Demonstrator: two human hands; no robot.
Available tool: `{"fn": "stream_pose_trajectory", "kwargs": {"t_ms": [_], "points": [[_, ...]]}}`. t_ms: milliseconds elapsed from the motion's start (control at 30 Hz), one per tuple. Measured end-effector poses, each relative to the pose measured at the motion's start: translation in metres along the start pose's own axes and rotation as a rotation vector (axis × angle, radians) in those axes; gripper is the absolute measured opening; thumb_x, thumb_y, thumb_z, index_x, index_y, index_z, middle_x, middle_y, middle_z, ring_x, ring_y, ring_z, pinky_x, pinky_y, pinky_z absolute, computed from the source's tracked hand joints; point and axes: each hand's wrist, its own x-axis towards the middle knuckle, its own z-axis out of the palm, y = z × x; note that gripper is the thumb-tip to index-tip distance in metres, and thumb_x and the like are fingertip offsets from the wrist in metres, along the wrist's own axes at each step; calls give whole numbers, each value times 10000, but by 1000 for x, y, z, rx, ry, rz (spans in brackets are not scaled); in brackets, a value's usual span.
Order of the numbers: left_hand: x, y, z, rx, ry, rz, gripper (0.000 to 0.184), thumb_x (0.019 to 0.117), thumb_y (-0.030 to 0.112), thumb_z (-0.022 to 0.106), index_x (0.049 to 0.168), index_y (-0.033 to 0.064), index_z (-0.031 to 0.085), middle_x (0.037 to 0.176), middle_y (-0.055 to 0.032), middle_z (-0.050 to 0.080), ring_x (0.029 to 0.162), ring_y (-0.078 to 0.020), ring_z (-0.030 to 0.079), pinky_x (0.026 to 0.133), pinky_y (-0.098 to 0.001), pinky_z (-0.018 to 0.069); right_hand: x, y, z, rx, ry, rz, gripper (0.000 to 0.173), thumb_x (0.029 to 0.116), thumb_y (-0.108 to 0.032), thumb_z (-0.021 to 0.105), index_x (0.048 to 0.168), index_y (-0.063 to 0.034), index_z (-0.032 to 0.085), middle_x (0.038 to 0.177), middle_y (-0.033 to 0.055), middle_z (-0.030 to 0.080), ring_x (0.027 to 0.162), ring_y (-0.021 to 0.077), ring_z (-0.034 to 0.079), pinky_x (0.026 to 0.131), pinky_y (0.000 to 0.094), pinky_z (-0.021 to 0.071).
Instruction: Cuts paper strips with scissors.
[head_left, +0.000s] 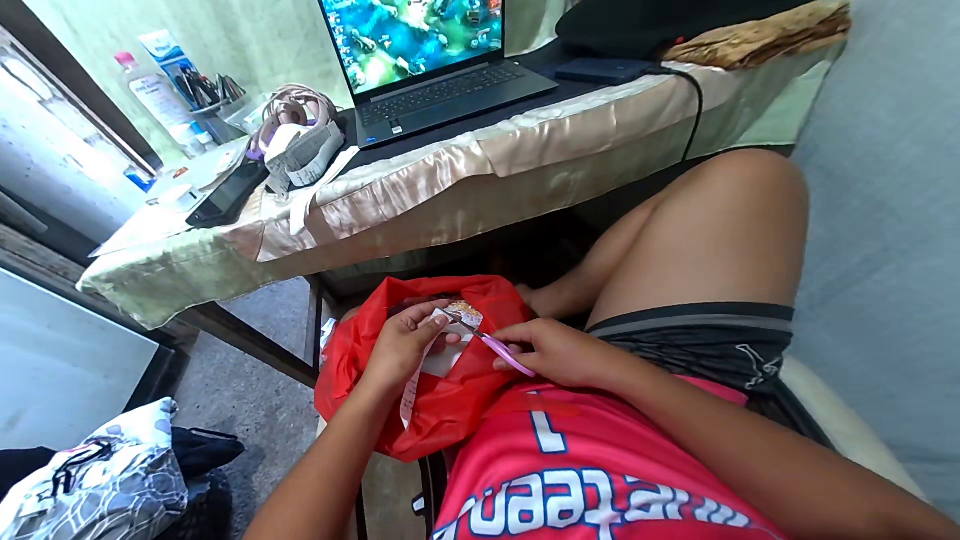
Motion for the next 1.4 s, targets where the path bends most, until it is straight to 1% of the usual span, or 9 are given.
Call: {"fn": "stream_pose_trajectory", "kwargs": {"t_ms": [133,200,467,667,833,900,1000,1100,1400], "points": [[1,0,0,-16,-7,0,320,1045,71,570,1349,-22,599,1167,-155,719,924,-246,747,834,-362,637,0,-3,2,27,-35,8,484,985,-457,660,1382,-180,635,1064,7,705,888,68,651,837,302,550],[0,0,0,-19,-6,-4,330,1044,65,567,1362,-20,589,1171,-158,718,925,-244,747,833,-360,636,0,-4,2,26,-41,-3,494,983,-460,659,1390,-181,627,1104,19,710,925,80,663,865,321,555],[1,-1,2,-37,8,4,343,1042,51,566,1375,-26,570,1176,-164,715,930,-245,748,847,-365,635,0,-4,3,-34,-14,4,461,987,-455,653,1368,-197,647,1085,11,714,925,88,663,875,338,550],[1,-2,2,-29,16,7,340,1040,49,568,1371,-31,573,1174,-164,716,933,-250,749,853,-366,637,1,-3,3,-57,3,16,411,1000,-424,647,1334,-185,671,970,14,696,821,96,634,791,327,540],[0,-1,2,-26,11,13,348,1042,56,568,1380,-28,570,1180,-163,715,928,-245,750,853,-358,637,1,-1,1,9,-6,24,363,1004,-395,653,1289,-174,696,876,-12,666,733,64,589,713,283,514],[1,-1,2,-32,5,16,351,1042,54,567,1383,-30,567,1185,-166,713,936,-248,749,859,-359,636,1,-2,1,23,-31,30,407,999,-424,653,1314,-168,668,916,-6,668,760,64,604,731,278,528],[1,-1,2,-40,-3,19,358,1041,49,566,1389,-36,556,1194,-169,705,949,-253,745,863,-368,636,1,-4,2,-4,-52,33,469,991,-474,641,1349,-171,627,1034,20,683,865,100,639,812,326,546],[1,-2,2,-45,-1,20,364,1041,46,565,1396,-35,549,1197,-171,704,951,-258,745,861,-375,637,1,-6,3,-48,-33,36,495,988,-494,632,1370,-179,623,1091,33,688,928,121,646,864,364,543],[2,-3,2,-62,18,23,371,1034,30,571,1395,-49,541,1199,-178,704,971,-261,745,882,-381,634,0,-7,3,-103,-2,20,452,999,-468,630,1350,-184,650,1040,34,704,898,129,655,850,369,544]]}}
